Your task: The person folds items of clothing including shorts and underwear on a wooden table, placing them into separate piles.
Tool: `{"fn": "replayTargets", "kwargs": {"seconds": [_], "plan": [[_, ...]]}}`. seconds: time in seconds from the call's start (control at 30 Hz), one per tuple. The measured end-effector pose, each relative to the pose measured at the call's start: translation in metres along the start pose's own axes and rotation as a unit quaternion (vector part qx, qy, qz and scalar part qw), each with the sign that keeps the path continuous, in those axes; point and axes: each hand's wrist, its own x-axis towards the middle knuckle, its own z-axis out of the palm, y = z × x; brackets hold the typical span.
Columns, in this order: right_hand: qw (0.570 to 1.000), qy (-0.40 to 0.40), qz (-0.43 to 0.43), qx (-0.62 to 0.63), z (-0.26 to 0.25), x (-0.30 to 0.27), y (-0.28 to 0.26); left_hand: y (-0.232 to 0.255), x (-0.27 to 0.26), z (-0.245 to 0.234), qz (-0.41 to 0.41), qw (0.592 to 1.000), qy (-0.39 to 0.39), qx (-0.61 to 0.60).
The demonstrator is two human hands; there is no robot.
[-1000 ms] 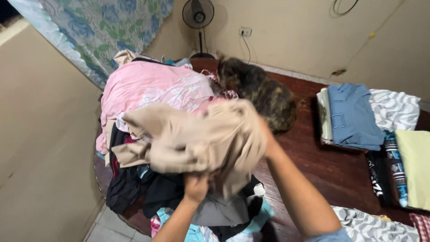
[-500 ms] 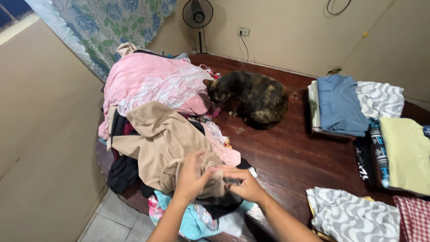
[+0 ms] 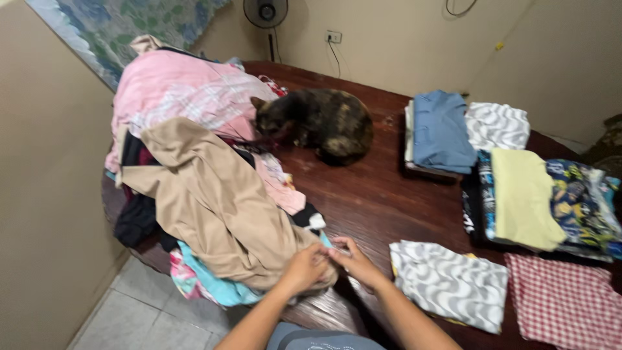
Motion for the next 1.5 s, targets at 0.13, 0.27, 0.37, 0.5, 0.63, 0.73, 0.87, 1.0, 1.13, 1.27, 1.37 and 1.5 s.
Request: {"fn": "replayTargets", "kwargs": {"seconds": [0.13,0.27,0.37,0.5,0.63,0.73,0.87,1.0,1.13,1.27,1.37,1.5], "plan": [[0.961,0.02,0.178,0.21,-0.065,-0.033,0.027,0.036,-0.018,0.1,0.335,0.927,0.071,0.156],[0.986,-0.037,0.077,0.143,-0.126,-0.061,0.055,0.079,-0.04,0.159,0.032,0.977,0.016,0.211],[0.998,0.026,0.029,0.039,-0.154,-0.093,0.048,0.092,-0.035,0.183,-0.02,0.931,0.094,0.351],[0.997,-0.02,-0.066,-0.018,-0.171,-0.14,0.011,0.081,-0.022,0.204,0.214,0.892,0.283,0.281],[0.945,-0.151,-0.162,-0.241,-0.183,-0.171,-0.018,0.04,0.03,0.209,0.142,0.959,0.232,0.084],[0.953,-0.118,-0.189,-0.206,-0.202,-0.186,-0.024,-0.008,0.046,0.207,0.079,0.978,0.125,0.146],[0.953,-0.118,-0.251,-0.12,-0.238,-0.199,-0.012,-0.035,0.039,0.197,0.021,0.974,-0.072,0.214],[0.964,0.078,-0.229,0.113,-0.285,-0.195,-0.001,-0.025,0.022,0.178,-0.011,0.973,-0.032,0.23],[0.967,0.127,-0.015,-0.222,-0.304,-0.168,0.006,-0.006,0.018,0.178,0.128,0.936,0.101,0.311],[0.884,0.102,-0.073,-0.451,-0.235,-0.154,0.028,0.042,0.005,0.207,0.039,0.925,0.172,0.337],[0.926,-0.042,-0.099,-0.361,-0.187,-0.13,0.036,0.086,-0.016,0.242,0.073,0.947,0.244,0.196],[0.955,-0.023,-0.134,-0.265,-0.136,-0.097,0.028,0.105,-0.054,0.279,0.329,0.911,0.171,0.179]]}}
